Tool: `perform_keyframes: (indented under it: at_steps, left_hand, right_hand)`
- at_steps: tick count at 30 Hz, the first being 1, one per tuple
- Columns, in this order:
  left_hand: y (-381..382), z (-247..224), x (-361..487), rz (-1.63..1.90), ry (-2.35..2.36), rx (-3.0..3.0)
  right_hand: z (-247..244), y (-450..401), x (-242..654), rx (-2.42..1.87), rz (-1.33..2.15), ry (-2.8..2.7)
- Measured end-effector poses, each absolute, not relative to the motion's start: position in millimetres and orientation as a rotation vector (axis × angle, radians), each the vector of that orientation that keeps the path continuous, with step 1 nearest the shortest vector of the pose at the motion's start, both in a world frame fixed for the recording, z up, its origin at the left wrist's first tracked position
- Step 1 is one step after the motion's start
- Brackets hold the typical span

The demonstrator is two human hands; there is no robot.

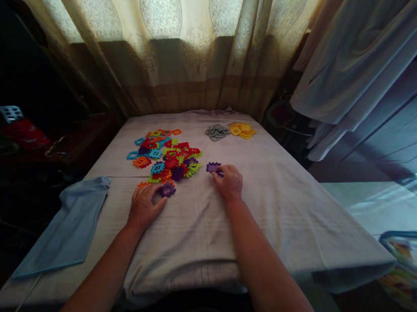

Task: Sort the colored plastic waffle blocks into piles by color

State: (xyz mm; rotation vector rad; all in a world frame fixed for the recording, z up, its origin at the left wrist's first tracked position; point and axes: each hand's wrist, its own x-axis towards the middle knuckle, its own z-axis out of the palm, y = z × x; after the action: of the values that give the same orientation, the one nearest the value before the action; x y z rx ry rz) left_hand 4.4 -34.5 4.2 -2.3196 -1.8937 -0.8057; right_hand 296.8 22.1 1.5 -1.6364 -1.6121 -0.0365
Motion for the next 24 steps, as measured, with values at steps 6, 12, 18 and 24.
perform_keyframes:
  at_steps: [6, 12, 18, 24]
  left_hand:
    - [-33.9, 5.1, 4.3, -0.841, -1.847, -2.341]
    - [-34.9, 7.9, 4.8, -0.883, -1.810, -2.378]
    - [-37.2, 9.0, 6.7, -0.926, -1.724, -2.439]
    - [-39.4, 9.3, 8.2, -0.951, -1.678, -2.490]
  right_hand:
    - [-2.1, 24.7, 318.1, -1.987, 0.038, -1.426]
    - [2.5, 22.5, 312.3, -1.964, 0.038, -1.467]
    - [9.3, 15.1, 289.1, -1.680, 0.015, -1.733]
    - [13.1, -3.7, 240.0, -1.246, 0.187, -2.173]
